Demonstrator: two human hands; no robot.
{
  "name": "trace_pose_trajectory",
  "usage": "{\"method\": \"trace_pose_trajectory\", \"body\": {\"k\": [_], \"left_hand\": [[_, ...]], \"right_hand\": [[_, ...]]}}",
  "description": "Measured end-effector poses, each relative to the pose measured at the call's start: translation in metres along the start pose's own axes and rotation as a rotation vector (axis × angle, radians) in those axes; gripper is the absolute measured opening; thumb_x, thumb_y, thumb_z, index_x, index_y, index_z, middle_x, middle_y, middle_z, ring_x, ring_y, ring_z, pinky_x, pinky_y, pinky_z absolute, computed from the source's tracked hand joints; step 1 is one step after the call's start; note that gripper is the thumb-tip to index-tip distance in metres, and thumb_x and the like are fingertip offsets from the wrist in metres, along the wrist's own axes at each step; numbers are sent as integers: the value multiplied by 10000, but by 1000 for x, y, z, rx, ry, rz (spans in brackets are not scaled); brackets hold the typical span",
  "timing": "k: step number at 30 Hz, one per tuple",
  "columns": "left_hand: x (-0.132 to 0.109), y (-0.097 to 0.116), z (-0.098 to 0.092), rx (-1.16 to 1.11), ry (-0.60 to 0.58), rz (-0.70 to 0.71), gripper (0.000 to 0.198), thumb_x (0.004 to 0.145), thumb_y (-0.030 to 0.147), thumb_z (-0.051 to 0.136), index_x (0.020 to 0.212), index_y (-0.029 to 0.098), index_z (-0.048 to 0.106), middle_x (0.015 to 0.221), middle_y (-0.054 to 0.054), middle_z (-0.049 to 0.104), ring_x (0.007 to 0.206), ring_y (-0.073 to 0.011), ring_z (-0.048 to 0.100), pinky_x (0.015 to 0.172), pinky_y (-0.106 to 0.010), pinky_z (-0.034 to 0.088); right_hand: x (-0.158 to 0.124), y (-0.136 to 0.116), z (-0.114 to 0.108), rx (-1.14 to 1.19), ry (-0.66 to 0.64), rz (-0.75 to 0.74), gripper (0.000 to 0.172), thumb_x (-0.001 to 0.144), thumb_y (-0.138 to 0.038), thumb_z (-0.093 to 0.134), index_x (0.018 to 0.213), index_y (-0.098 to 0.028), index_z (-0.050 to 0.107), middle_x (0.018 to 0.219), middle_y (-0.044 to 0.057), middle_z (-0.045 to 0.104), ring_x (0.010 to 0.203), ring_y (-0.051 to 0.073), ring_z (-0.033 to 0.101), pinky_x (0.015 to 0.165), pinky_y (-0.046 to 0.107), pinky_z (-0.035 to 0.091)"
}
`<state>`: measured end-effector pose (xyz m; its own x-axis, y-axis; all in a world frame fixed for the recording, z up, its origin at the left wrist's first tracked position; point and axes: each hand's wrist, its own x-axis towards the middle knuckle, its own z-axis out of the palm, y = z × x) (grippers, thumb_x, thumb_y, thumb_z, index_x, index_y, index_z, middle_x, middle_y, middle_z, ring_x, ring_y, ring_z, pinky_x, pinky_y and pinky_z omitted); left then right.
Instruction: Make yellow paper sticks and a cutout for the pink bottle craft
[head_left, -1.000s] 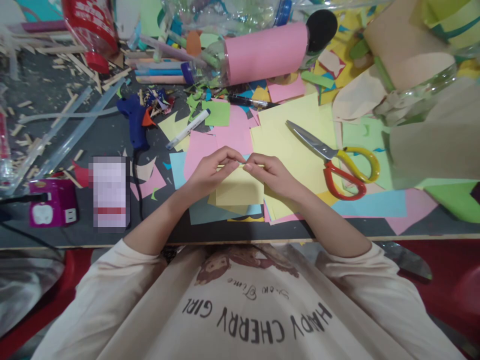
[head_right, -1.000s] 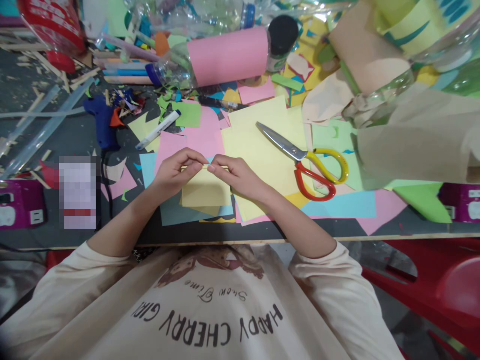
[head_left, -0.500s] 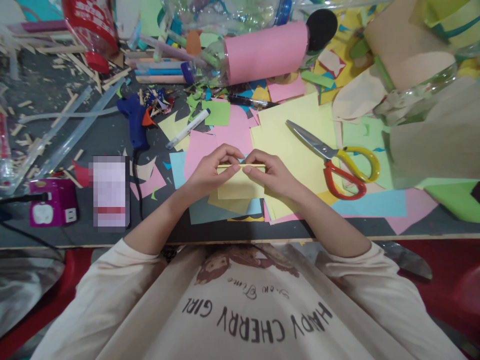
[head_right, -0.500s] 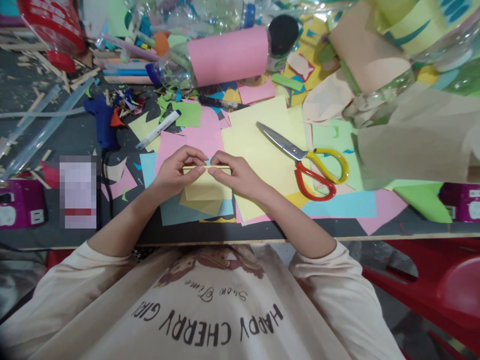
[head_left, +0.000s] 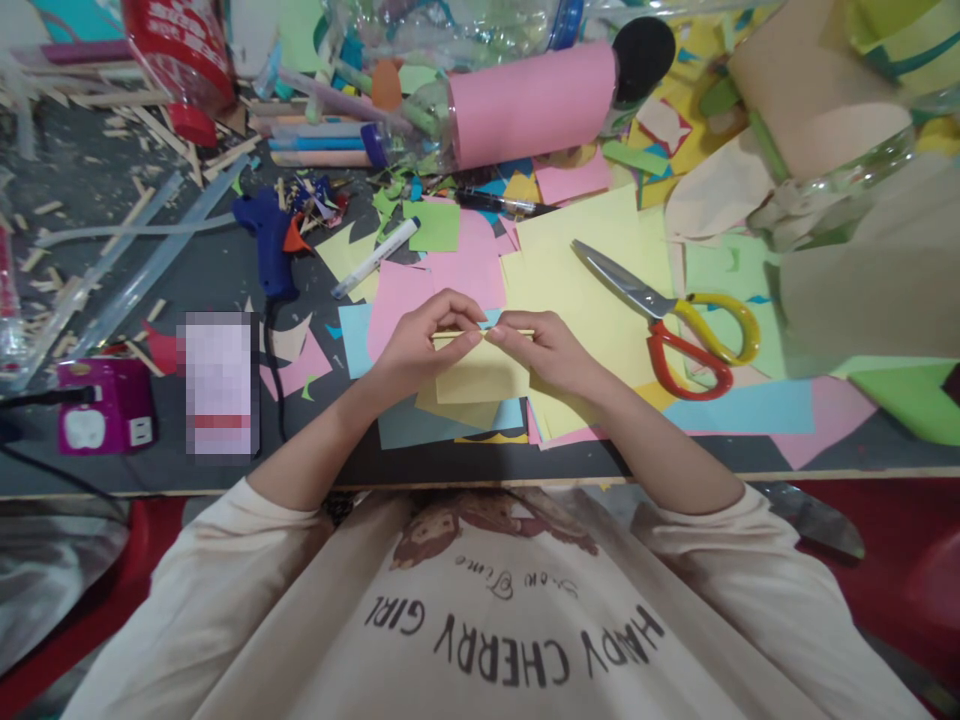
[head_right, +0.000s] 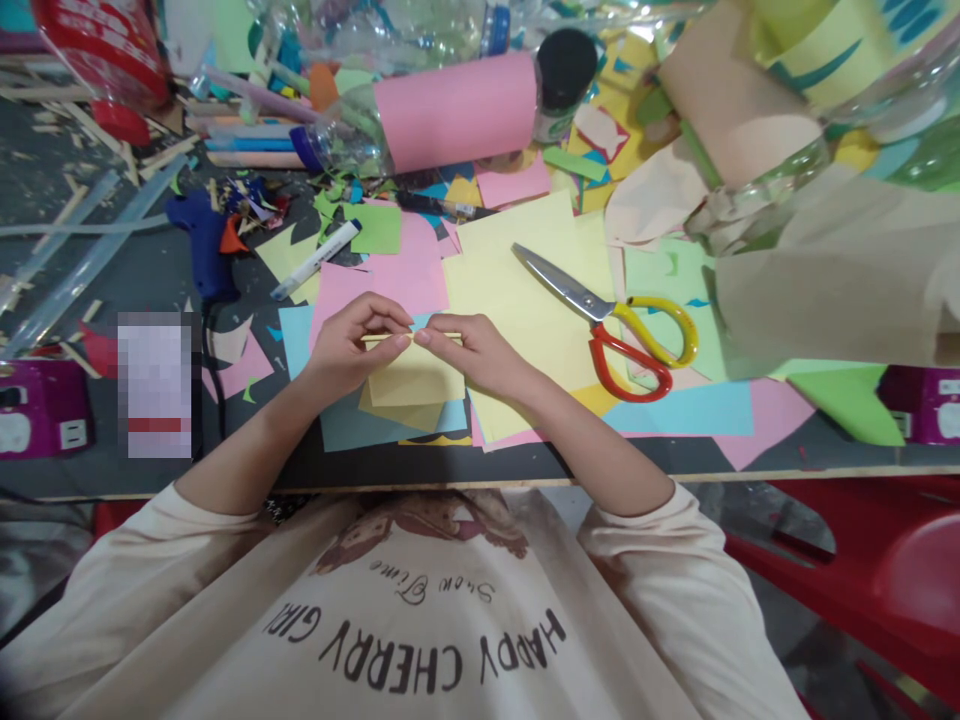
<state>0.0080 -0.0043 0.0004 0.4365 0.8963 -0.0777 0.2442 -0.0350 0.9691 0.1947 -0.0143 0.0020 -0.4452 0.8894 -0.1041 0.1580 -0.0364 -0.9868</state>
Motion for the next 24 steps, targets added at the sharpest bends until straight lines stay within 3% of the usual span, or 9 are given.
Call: {"method": "trace_pose_trajectory", "body": {"k": [7,13,18,24], "left_hand": [[2,6,-5,3,-77,-90,351,828,502,531,754,164,592,709,2,573,664,-111,505,626,-235,401],[2,4,-6,18,-55,-130,495,839,570,497,545,174,449,568,27,367,559,-90,316,517,-249,256],[1,7,-6,40,-95,-138,488,850,554,469,544,177,422,566,30,325,557,-87,296,504,-239,258],[2,9,-7,73,-125,-115,440,861,536,469,617,170,486,616,18,429,587,-97,386,537,-227,335]], "right_hand": [[-1,-2,-1,24,2,-18,495,867,-602,526,601,-199,418,604,-52,327,596,94,284,595,271,276],[-1,-3,-2,16,9,-9,512,857,-623,530,590,-203,411,599,-49,343,590,98,305,592,272,295],[-1,-3,-2,20,-6,-10,493,856,-622,533,616,-196,469,618,-38,403,607,104,354,622,276,329],[0,-1,-3,40,-19,-9,450,855,-588,555,650,-189,517,644,-29,453,631,110,390,644,274,348]]}}
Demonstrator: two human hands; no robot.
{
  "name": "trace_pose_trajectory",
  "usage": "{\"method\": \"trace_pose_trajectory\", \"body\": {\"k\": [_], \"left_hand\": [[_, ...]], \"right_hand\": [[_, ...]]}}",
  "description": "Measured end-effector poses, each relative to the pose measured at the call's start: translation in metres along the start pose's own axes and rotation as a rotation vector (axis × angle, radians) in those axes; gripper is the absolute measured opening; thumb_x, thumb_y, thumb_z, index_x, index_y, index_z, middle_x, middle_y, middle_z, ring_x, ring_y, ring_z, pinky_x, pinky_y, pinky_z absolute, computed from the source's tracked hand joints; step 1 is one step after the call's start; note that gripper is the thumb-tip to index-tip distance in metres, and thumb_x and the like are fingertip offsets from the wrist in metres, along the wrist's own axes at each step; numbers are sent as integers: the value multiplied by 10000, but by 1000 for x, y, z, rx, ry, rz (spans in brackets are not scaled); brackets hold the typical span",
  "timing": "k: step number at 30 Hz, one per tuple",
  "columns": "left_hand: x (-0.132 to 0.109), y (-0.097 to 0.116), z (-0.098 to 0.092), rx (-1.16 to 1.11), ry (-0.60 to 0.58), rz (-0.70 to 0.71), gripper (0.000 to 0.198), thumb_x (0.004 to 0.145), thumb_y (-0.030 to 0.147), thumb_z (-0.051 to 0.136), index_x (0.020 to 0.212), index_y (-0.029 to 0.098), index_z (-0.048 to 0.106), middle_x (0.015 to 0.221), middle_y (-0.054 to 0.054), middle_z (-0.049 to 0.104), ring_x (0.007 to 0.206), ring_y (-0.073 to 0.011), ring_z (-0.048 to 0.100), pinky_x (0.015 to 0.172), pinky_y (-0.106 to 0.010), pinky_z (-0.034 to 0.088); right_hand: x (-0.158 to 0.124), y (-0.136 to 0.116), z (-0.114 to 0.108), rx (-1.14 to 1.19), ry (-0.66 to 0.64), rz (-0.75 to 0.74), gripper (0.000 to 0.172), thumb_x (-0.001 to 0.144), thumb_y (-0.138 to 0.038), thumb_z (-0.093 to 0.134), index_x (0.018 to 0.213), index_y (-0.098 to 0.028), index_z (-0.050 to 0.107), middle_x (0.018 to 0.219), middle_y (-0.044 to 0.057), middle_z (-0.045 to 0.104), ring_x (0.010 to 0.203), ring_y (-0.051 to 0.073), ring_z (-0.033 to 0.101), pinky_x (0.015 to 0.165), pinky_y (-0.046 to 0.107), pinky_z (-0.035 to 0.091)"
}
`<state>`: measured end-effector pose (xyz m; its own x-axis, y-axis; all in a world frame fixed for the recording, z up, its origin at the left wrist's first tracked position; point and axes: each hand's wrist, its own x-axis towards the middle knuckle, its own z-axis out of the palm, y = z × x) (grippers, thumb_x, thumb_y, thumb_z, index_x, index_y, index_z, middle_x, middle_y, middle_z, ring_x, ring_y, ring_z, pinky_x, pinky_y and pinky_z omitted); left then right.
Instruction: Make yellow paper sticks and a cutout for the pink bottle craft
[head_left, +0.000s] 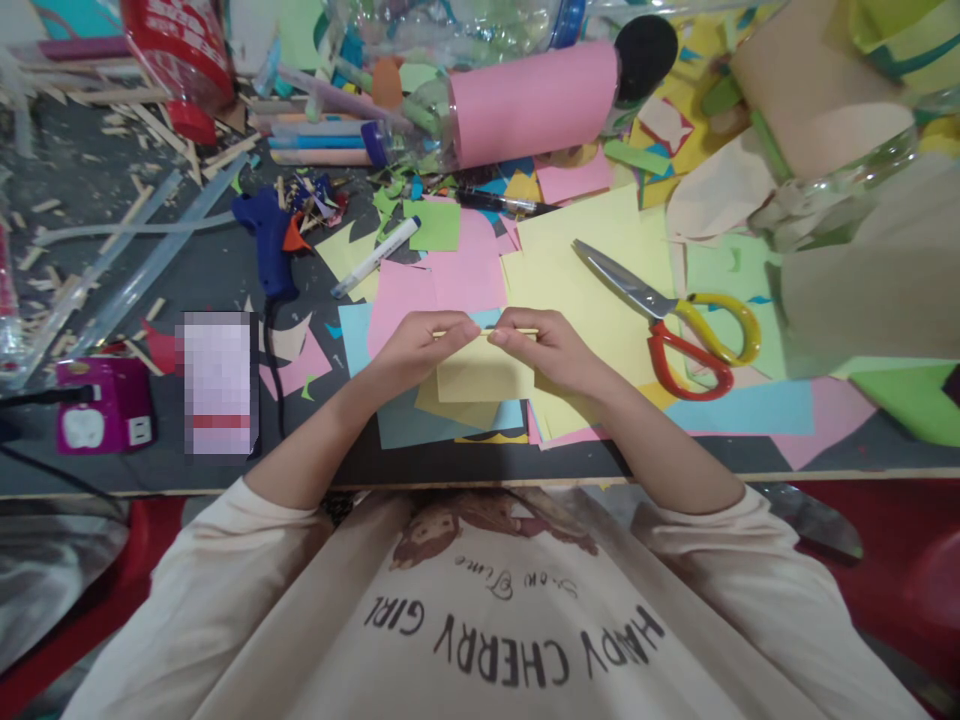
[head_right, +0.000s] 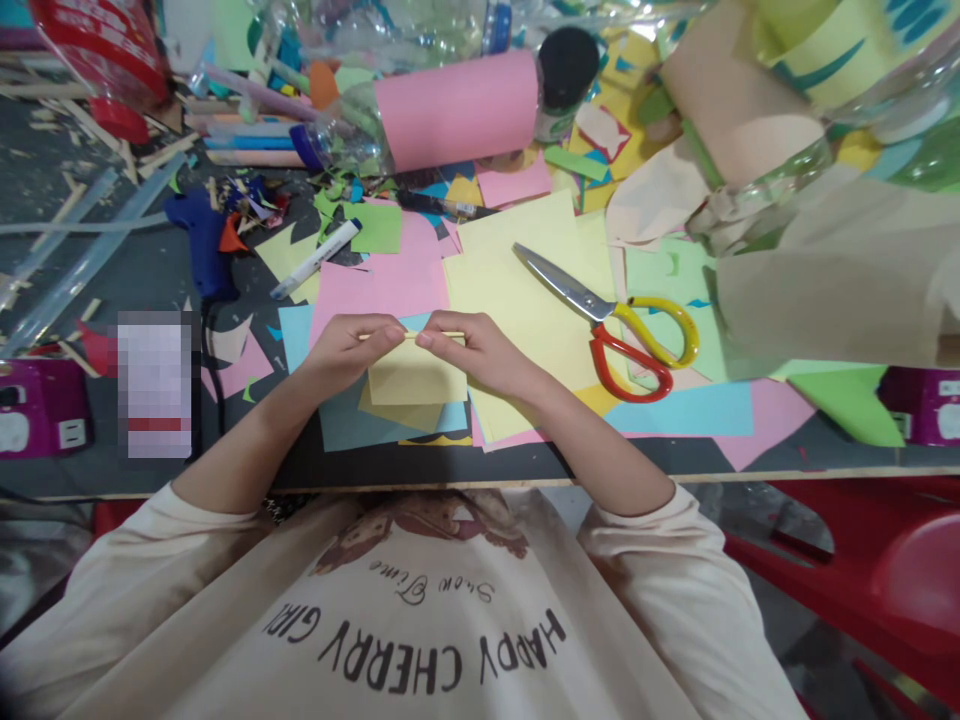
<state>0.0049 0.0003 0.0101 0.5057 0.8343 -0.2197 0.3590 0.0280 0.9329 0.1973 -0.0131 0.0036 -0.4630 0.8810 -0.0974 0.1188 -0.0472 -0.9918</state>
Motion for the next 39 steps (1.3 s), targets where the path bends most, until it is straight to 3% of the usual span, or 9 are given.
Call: {"method": "trace_pose_trajectory", "body": {"k": [10,14,19,24,29,39], "left_hand": [[2,0,0,4,-4,26,296,827,453,524,723,176,551,705,13,563,685,-121,507,667,-233,407],[2,0,0,46,-3,10,289,820,460,512,751,184,562,750,6,598,726,-130,524,694,-234,412],[2,0,1,34,10,-2,298,803,475,532,766,182,574,759,-1,617,707,-127,518,666,-228,408],[2,-4,2,1,43,4,324,802,490,571,779,169,609,746,-5,621,658,-114,510,614,-222,397],[3,-9,1,30,52,29,458,873,574,469,766,157,626,716,-14,606,666,-125,519,613,-233,401],[3,-10,1,19,93,25,395,835,524,560,856,154,696,805,-33,688,668,-117,556,583,-218,409]], "right_hand": [[2,1,0,10,65,10,398,793,-572,632,694,-192,565,682,-15,525,660,126,443,652,277,366],[2,2,2,14,119,32,457,751,-629,645,671,-188,555,658,-17,513,644,119,425,631,275,350],[3,1,1,-20,120,74,543,776,-698,559,596,-191,486,592,-39,393,596,100,343,590,272,303],[3,1,0,-58,116,37,504,788,-666,571,642,-185,536,625,-24,468,613,108,387,613,275,329],[2,2,1,-66,150,21,483,782,-657,589,656,-192,558,639,-13,531,626,120,433,632,281,354],[3,4,1,-69,165,23,432,770,-609,637,692,-190,567,658,-15,557,606,111,434,604,273,345]]}}
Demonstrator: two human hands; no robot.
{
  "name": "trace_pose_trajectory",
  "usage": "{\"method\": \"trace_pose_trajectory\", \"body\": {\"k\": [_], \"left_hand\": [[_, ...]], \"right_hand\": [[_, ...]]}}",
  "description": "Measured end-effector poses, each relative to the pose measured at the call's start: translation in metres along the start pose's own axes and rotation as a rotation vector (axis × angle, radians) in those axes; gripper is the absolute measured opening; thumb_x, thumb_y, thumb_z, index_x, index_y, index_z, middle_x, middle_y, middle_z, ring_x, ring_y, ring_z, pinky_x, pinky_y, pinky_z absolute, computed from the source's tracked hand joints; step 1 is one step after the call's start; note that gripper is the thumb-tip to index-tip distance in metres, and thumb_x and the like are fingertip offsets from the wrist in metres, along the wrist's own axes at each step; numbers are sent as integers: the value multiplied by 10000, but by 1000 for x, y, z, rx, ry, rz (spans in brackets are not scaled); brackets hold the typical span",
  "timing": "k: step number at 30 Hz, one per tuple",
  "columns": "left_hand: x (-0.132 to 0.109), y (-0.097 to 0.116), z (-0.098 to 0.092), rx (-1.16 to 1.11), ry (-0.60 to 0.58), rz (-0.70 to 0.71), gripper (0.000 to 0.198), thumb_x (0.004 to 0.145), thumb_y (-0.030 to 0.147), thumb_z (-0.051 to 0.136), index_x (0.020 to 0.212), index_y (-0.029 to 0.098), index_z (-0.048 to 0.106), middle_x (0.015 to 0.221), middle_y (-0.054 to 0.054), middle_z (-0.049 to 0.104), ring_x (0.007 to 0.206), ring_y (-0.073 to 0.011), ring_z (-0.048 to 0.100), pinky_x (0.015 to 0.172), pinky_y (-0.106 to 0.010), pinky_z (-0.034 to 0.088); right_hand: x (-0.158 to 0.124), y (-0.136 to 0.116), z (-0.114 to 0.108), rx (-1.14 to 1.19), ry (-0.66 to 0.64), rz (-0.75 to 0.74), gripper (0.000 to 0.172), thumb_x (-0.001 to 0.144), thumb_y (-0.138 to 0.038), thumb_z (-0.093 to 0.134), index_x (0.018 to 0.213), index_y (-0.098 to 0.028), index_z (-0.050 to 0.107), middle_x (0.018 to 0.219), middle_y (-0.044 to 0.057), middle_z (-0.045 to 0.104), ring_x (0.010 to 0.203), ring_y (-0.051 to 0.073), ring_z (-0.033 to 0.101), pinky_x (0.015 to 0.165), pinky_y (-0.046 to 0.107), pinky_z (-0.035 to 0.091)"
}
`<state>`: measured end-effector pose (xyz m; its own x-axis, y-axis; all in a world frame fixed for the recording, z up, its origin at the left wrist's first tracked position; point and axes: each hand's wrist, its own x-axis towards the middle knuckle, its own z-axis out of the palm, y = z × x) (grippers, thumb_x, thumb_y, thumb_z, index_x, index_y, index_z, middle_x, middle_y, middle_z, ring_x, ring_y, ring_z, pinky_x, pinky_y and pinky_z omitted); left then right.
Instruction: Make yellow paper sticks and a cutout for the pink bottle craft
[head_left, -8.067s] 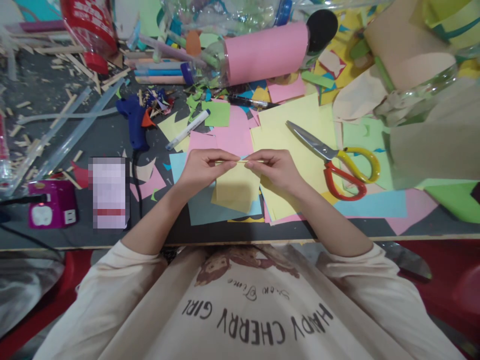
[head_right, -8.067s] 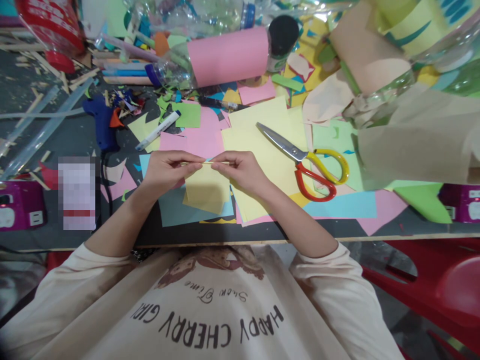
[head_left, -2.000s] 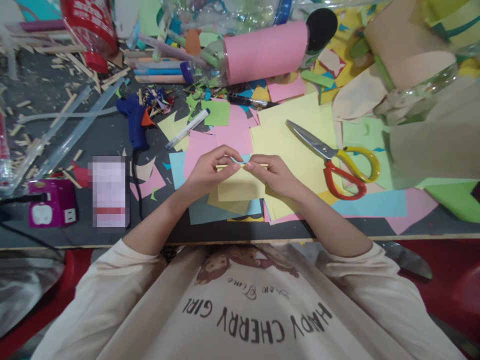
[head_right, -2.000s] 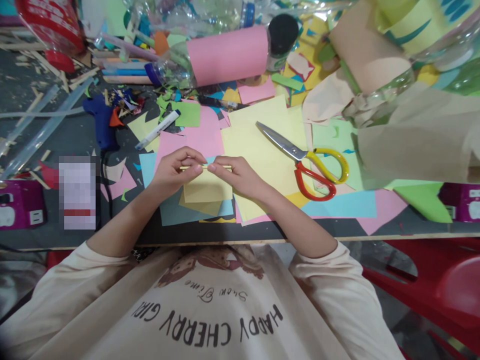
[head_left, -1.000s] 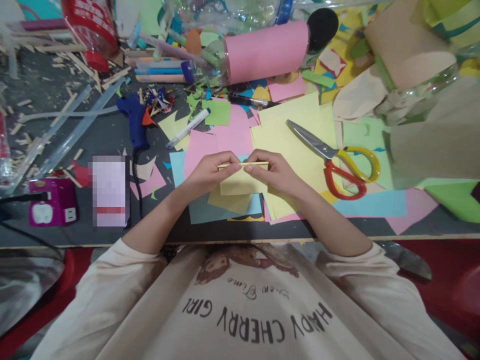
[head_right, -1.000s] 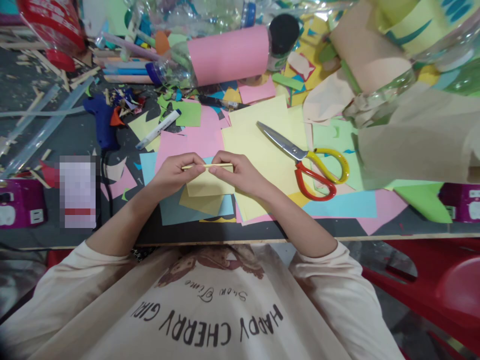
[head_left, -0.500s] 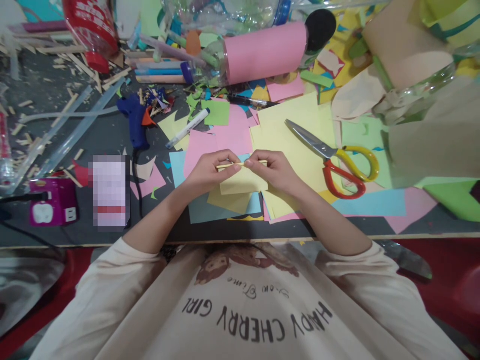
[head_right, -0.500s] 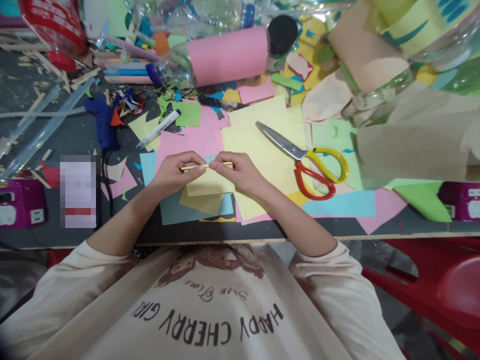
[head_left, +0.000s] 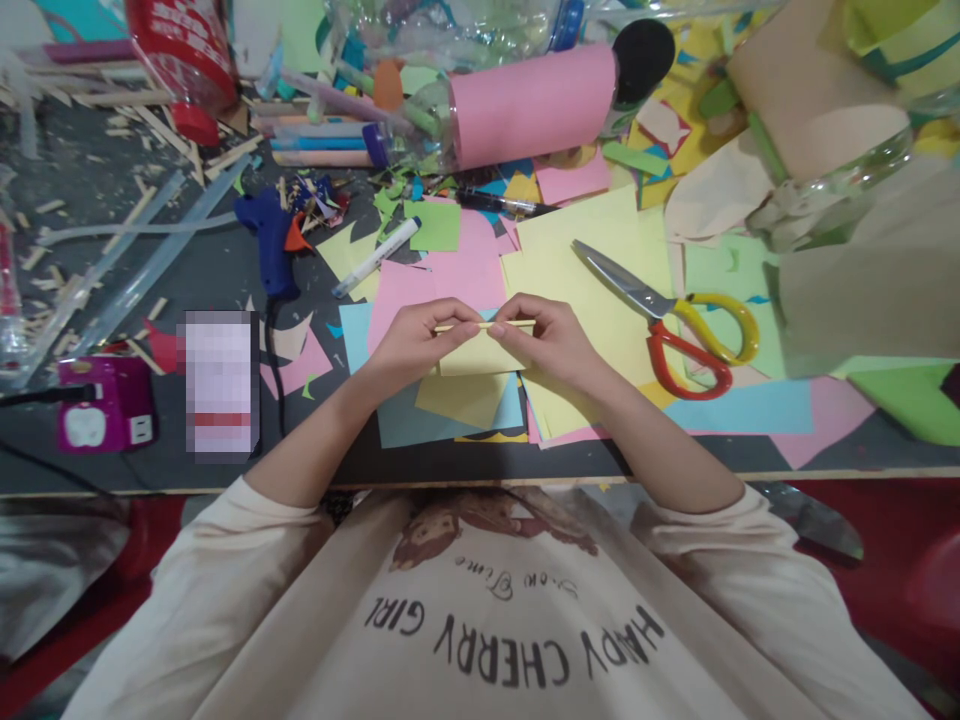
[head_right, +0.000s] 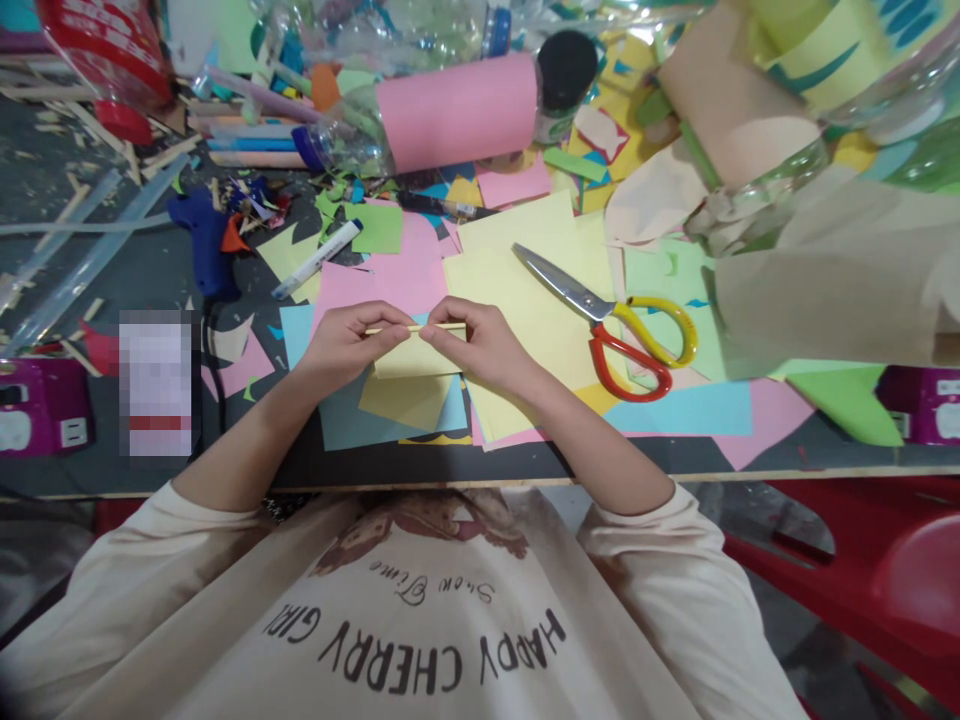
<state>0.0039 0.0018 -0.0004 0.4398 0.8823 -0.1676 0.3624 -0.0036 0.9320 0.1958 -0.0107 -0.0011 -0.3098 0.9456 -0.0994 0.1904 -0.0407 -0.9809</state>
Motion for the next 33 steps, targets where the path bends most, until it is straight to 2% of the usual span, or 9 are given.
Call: {"method": "trace_pose_trajectory", "body": {"k": [7,13,16,21,29,33], "left_hand": [[-2,0,1,-15,41,-42,398,803,533,610,892,163,727,818,-36,714,509,-73,475,437,-209,307],[-3,2,1,-26,79,-7,340,800,476,635,873,157,730,854,-54,733,670,-114,585,541,-203,399],[-1,1,0,-40,69,8,350,796,481,641,900,158,730,863,-49,734,682,-112,595,562,-196,417],[-1,0,0,-30,25,6,383,857,489,565,904,153,742,837,-36,732,655,-106,600,547,-188,415],[-2,0,1,-35,95,44,313,830,445,627,892,168,760,854,-46,754,733,-130,649,631,-202,471],[-2,-1,1,-33,114,47,343,813,476,643,892,163,760,845,-57,756,737,-140,659,628,-210,482]], "right_hand": [[0,1,1,20,10,-6,446,752,-625,654,707,-190,570,666,-19,545,589,101,392,573,264,317],[-1,0,0,-23,-46,-1,511,838,-655,517,631,-188,505,575,-49,385,567,95,316,569,274,280],[0,0,-1,-48,-36,-27,513,834,-661,517,637,-188,513,569,-52,373,564,93,308,567,270,277],[0,1,0,-47,12,-49,521,811,-673,544,648,-178,549,582,-44,428,566,88,318,560,256,280],[0,5,-1,-9,7,-46,445,808,-608,604,715,-173,604,656,-16,560,578,92,412,556,248,322],[1,5,2,68,34,-16,448,748,-619,665,717,-175,609,672,-15,576,568,90,459,534,237,373]]}}
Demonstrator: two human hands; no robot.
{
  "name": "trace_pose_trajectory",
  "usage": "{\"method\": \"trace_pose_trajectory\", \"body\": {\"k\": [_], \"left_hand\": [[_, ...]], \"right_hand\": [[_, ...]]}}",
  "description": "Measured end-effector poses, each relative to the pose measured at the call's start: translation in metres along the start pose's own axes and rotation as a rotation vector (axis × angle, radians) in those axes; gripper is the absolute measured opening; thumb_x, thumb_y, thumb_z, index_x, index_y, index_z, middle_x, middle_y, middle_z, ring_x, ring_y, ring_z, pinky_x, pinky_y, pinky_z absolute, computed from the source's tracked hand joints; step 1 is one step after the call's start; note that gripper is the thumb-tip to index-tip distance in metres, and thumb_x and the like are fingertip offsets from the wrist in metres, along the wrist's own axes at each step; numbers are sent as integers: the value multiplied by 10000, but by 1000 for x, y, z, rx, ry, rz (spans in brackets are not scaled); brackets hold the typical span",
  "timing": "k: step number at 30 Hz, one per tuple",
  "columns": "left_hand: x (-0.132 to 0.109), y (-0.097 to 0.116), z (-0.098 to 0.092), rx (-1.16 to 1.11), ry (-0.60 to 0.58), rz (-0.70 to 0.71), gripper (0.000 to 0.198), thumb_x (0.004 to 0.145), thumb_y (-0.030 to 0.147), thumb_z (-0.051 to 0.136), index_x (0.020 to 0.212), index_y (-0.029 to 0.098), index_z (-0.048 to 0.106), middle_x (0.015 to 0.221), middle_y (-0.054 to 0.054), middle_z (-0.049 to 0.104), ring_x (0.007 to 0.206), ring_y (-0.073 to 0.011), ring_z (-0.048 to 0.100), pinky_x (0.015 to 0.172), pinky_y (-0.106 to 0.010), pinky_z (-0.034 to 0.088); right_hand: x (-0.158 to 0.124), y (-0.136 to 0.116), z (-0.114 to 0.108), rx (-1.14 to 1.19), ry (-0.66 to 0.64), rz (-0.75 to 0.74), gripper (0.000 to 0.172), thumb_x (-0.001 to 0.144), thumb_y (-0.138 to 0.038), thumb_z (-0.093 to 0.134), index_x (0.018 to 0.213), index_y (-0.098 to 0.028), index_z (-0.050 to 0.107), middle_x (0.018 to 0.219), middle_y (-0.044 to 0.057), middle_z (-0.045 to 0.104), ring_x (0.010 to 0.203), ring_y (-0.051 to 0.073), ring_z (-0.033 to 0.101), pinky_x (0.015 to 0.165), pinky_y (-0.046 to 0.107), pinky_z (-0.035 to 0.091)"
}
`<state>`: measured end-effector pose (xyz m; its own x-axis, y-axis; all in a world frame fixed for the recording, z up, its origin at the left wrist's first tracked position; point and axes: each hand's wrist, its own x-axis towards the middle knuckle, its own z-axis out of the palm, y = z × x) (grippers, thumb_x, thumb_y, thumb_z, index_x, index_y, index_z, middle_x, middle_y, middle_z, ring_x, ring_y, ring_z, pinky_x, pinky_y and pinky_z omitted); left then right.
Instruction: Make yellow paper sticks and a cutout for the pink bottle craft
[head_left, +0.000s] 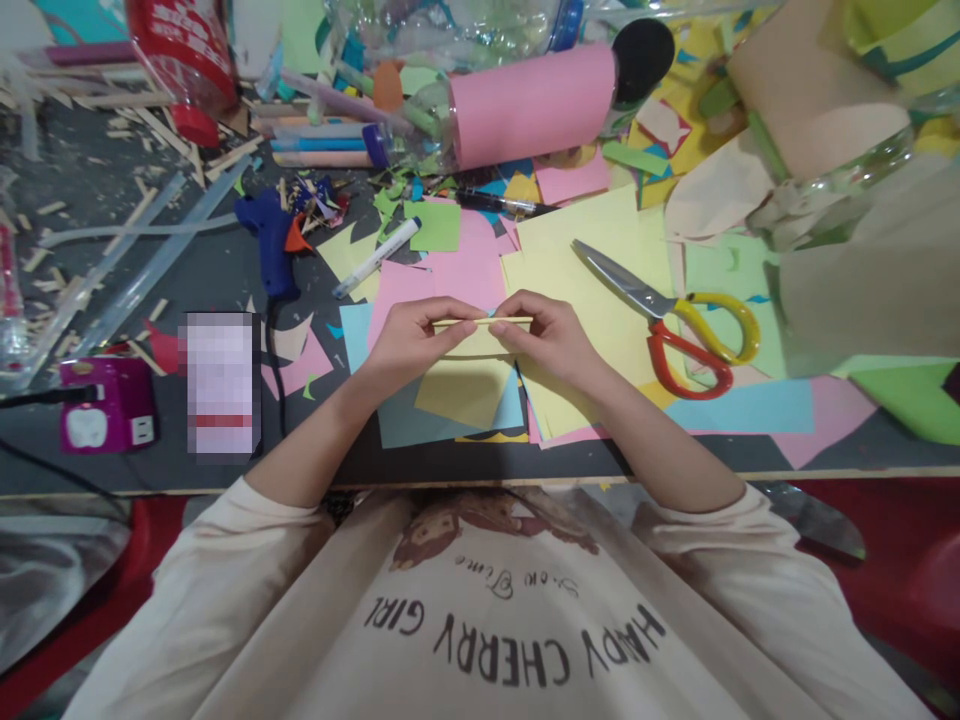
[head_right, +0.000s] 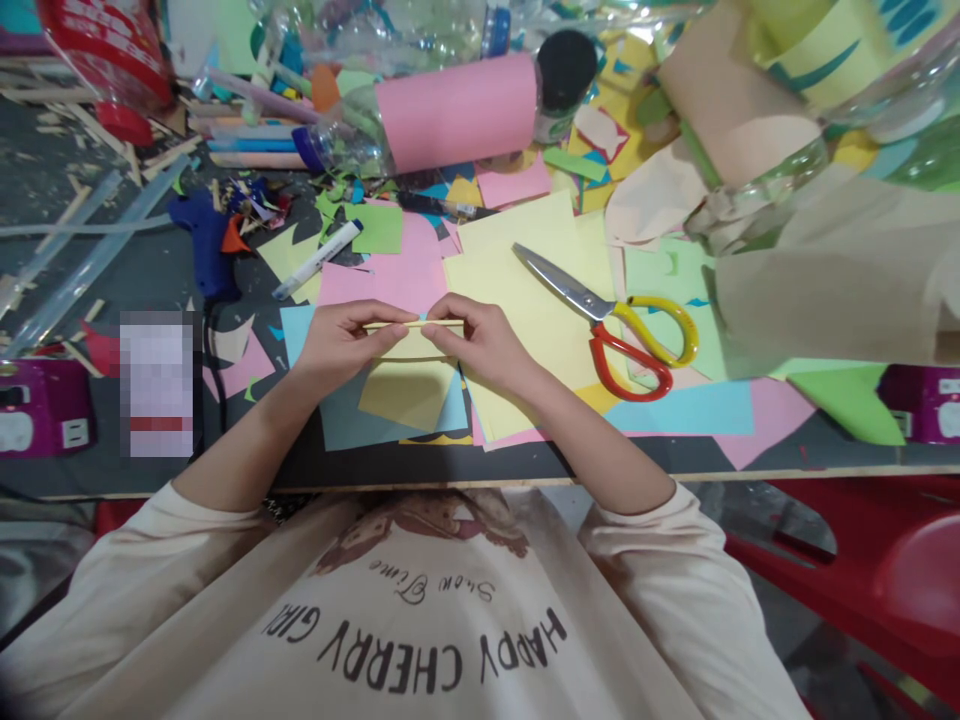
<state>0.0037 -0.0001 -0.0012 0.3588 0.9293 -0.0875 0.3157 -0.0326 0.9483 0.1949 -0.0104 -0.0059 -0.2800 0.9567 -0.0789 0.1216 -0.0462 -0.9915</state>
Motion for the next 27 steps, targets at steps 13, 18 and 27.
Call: {"method": "trace_pose_trajectory", "body": {"k": [13,18,27], "left_hand": [[1,0,2,14,2,21,277,829,393,626,935,160,733,911,-62,744,801,-145,663,598,-200,458],[-2,4,3,183,-44,54,300,919,346,479,1039,181,698,1014,-48,732,885,-137,666,679,-192,489],[-12,-8,10,228,-225,168,484,934,354,490,1404,268,419,986,6,711,851,-107,681,722,-185,500]], "right_hand": [[-2,0,4,281,40,196,383,671,-536,779,695,-195,606,522,-89,453,401,57,464,431,220,433],[-1,-1,3,280,99,187,358,663,-504,792,713,-194,622,493,-85,502,421,70,515,444,209,421],[-3,-3,8,420,124,173,358,609,-461,840,638,-177,626,504,-81,481,463,51,414,461,213,376]]}}
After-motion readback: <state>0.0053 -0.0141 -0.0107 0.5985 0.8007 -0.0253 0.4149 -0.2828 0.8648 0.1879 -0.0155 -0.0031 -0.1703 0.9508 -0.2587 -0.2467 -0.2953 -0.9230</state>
